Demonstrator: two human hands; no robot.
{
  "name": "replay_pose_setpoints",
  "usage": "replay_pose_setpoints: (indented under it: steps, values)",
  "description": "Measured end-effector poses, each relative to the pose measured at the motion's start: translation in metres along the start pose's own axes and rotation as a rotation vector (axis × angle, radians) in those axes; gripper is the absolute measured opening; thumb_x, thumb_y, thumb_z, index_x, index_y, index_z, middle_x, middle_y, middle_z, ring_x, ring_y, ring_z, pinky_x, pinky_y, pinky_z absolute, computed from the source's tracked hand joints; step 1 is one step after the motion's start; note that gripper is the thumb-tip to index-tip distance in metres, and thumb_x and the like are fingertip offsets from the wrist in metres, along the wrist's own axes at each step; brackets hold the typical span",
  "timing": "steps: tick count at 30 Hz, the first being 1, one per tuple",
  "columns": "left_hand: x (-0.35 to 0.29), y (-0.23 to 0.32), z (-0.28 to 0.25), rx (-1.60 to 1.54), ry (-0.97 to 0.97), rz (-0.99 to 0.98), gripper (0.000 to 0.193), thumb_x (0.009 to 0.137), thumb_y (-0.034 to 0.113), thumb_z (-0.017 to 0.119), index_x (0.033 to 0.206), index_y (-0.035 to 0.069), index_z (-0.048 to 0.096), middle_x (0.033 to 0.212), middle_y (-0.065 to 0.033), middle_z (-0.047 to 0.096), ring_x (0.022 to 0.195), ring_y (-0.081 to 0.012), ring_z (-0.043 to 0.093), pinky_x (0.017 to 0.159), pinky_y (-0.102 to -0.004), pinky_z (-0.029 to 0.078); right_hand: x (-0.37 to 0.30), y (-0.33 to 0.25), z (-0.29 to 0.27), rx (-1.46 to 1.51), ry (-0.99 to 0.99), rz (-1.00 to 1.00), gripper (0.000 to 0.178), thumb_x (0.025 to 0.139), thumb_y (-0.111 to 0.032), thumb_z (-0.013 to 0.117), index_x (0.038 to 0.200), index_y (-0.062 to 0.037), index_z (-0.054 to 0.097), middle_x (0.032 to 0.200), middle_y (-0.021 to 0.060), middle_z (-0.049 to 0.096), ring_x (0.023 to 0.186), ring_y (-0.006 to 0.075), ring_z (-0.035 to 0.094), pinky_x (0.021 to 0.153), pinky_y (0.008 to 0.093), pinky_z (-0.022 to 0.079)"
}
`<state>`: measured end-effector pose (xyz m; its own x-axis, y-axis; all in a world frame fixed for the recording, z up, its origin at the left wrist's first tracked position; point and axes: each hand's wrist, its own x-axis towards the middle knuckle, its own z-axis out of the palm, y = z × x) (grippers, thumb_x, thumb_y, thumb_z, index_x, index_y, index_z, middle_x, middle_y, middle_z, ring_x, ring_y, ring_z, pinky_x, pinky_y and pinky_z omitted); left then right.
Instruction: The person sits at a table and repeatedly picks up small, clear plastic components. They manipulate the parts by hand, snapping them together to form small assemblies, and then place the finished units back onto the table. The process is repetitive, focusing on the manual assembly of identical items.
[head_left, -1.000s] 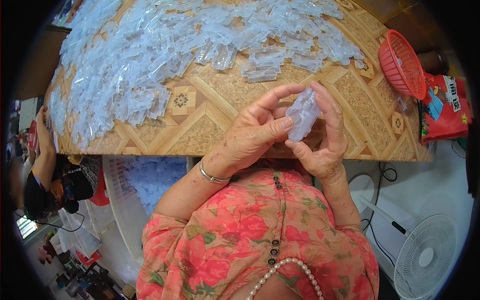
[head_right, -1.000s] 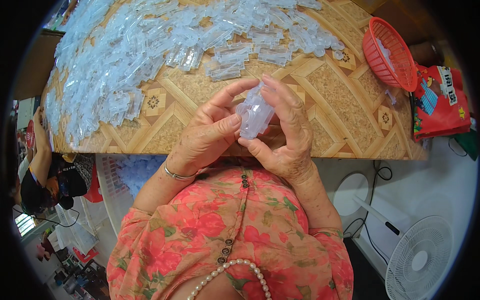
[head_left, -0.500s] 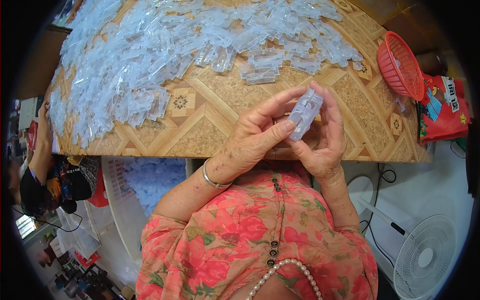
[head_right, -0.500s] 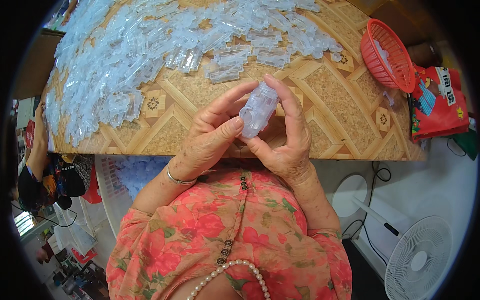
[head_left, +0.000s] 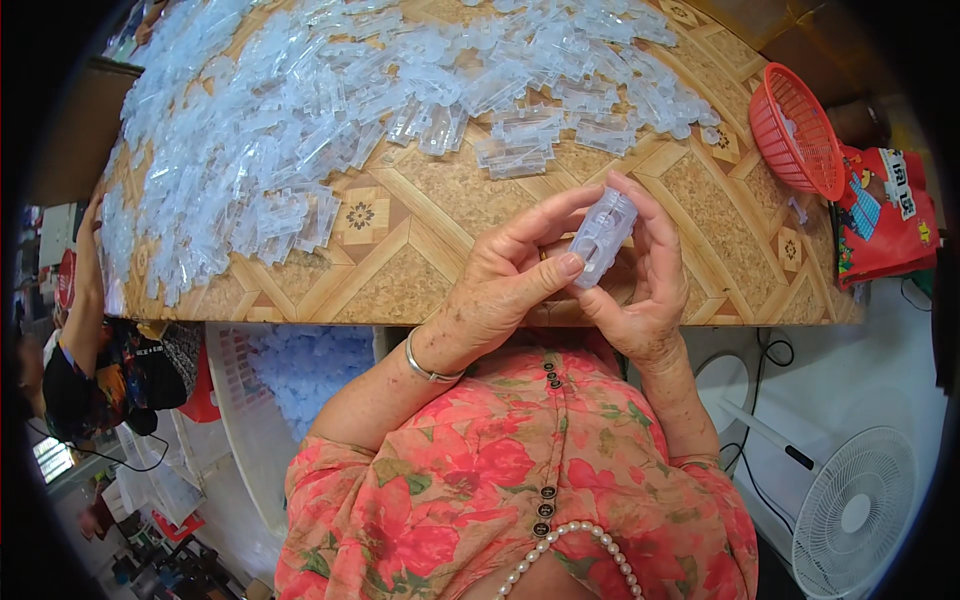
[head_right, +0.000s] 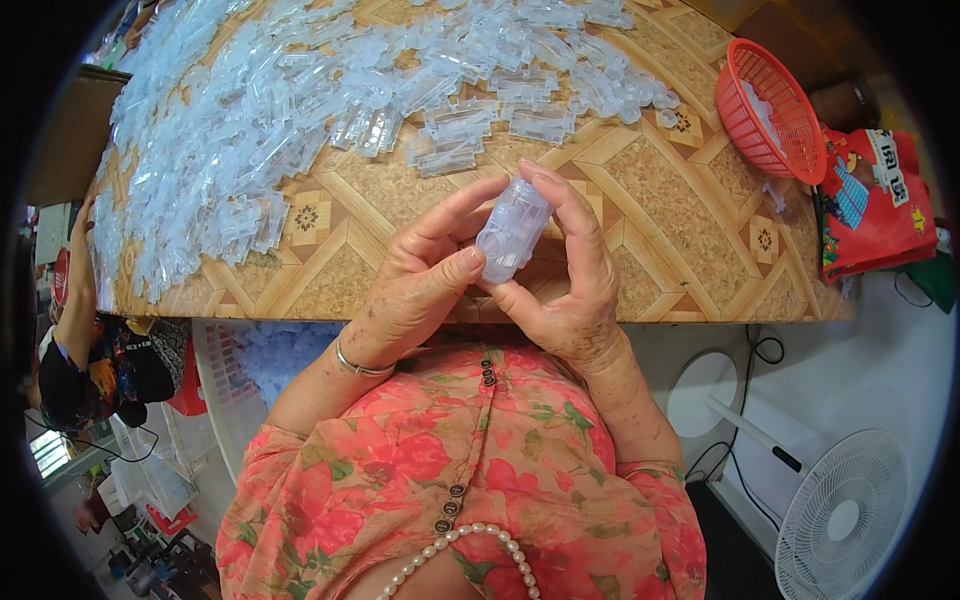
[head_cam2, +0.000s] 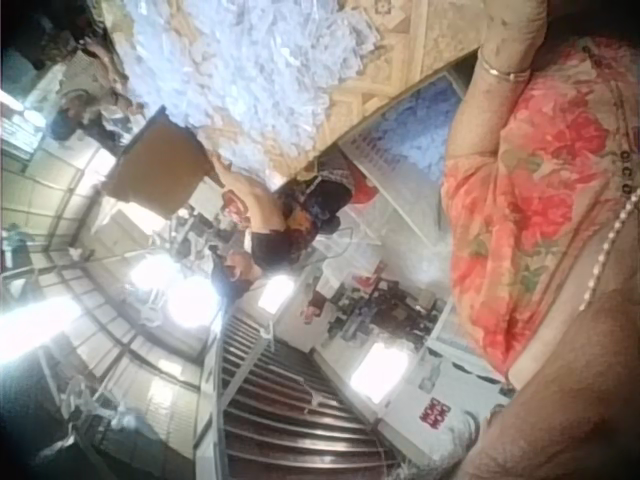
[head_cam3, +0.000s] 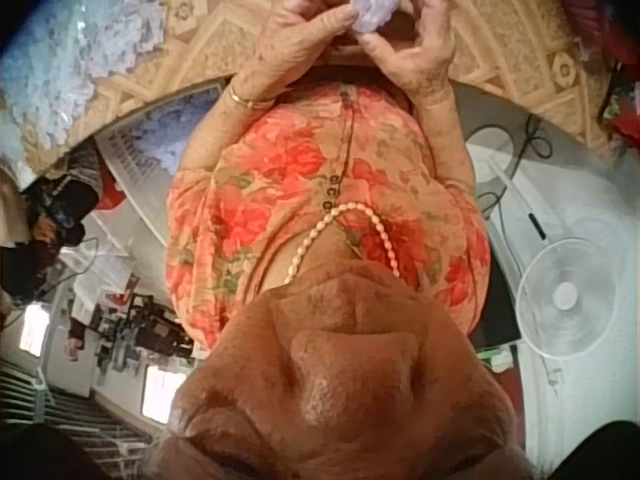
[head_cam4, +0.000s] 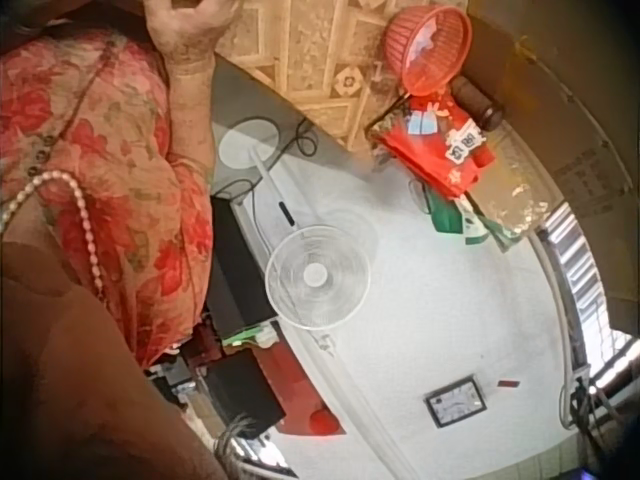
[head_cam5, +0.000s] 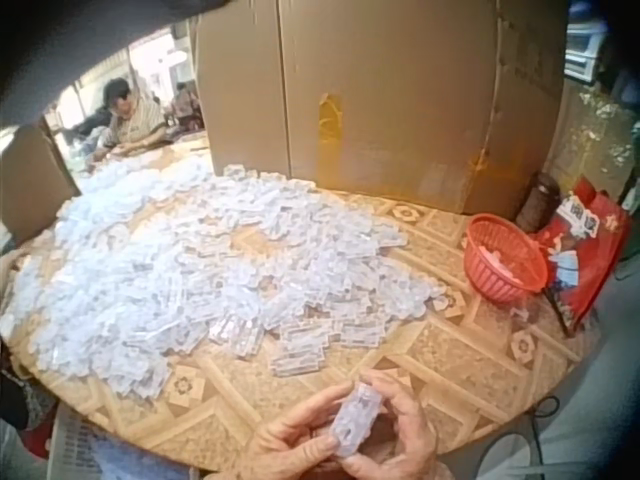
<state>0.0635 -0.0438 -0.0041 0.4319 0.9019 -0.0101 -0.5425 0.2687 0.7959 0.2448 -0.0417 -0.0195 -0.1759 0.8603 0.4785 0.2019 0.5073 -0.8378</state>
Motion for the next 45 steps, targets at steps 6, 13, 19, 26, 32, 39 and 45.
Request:
replay_pose_setpoints:
  steps: [6,13,19,26,32,39,45]
  values:
    - [-0.001,0.0,-0.003,0.031,0.002,0.011,0.059,0.099,0.014,0.067,0.153,0.007,0.044,0.14,-0.0116,0.058,0.122,-0.0173,0.058,0.098,-0.032,0.053,0.001,-0.001,0.001,0.003,-0.006,-0.014,0.088,0.071,-0.005,0.087,0.146,0.0006,0.042,0.147,0.0221,0.052,0.135,0.0335,0.053,0.11,0.0408,0.046]
    - [0.0,0.005,-0.009,0.174,-0.064,0.0,0.064,0.101,0.017,0.065,0.157,0.006,0.037,0.145,-0.0097,0.055,0.126,-0.0143,0.056,0.102,-0.0301,0.049,-0.003,0.0,0.004,-0.064,0.031,-0.059,0.089,0.072,-0.012,0.091,0.143,0.0002,0.04,0.145,0.0238,0.052,0.133,0.0336,0.055,0.108,0.0414,0.048]
    - [-0.001,0.009,0.0,0.519,-0.166,0.048,0.063,0.106,0.024,0.055,0.161,0.006,0.03,0.144,-0.0077,0.055,0.127,-0.0132,0.051,0.106,-0.0282,0.041,-0.008,0.0,0.006,0.023,0.112,0.046,0.089,0.073,-0.017,0.093,0.141,0.0028,0.039,0.144,0.0215,0.052,0.128,0.026,0.058,0.103,0.0382,0.052]
    - [-0.003,0.011,-0.003,0.358,-0.191,-0.018,0.057,0.108,0.02,0.048,0.161,0.006,0.03,0.145,-0.0106,0.055,0.129,-0.0176,0.055,0.107,-0.0309,0.043,-0.009,-0.002,0.008,0.0,0.116,0.044,0.087,0.074,-0.014,0.092,0.139,0.0026,0.038,0.144,0.021,0.052,0.127,0.0249,0.058,0.101,0.0369,0.054]
    - [-0.003,0.012,0.002,0.544,-0.22,0.053,0.061,0.107,0.018,0.05,0.162,0.007,0.025,0.139,-0.0112,0.059,0.121,-0.0193,0.062,0.105,-0.0318,0.046,-0.012,0.001,0.012,0.103,0.163,0.057,0.086,0.075,-0.015,0.092,0.139,0.0015,0.035,0.143,0.0218,0.052,0.125,0.0262,0.059,0.101,0.0376,0.054]
    - [0.0,0.006,0.003,0.609,-0.222,0.145,0.062,0.107,0.016,0.051,0.162,0.005,0.023,0.139,-0.012,0.059,0.122,-0.0188,0.061,0.106,-0.0325,0.045,-0.013,0.003,0.01,0.066,0.193,-0.008,0.086,0.076,-0.015,0.092,0.138,0.0006,0.035,0.142,0.0249,0.052,0.126,0.029,0.058,0.105,0.041,0.049]
    - [0.001,0.007,0.001,0.525,-0.226,0.128,0.064,0.106,0.014,0.052,0.161,0.002,0.022,0.146,-0.0124,0.053,0.126,-0.02,0.057,0.108,-0.0319,0.042,-0.007,0.004,0.008,-0.014,0.162,-0.057,0.088,0.073,-0.014,0.093,0.138,-0.0001,0.036,0.14,0.0256,0.053,0.126,0.0303,0.057,0.105,0.0419,0.05]
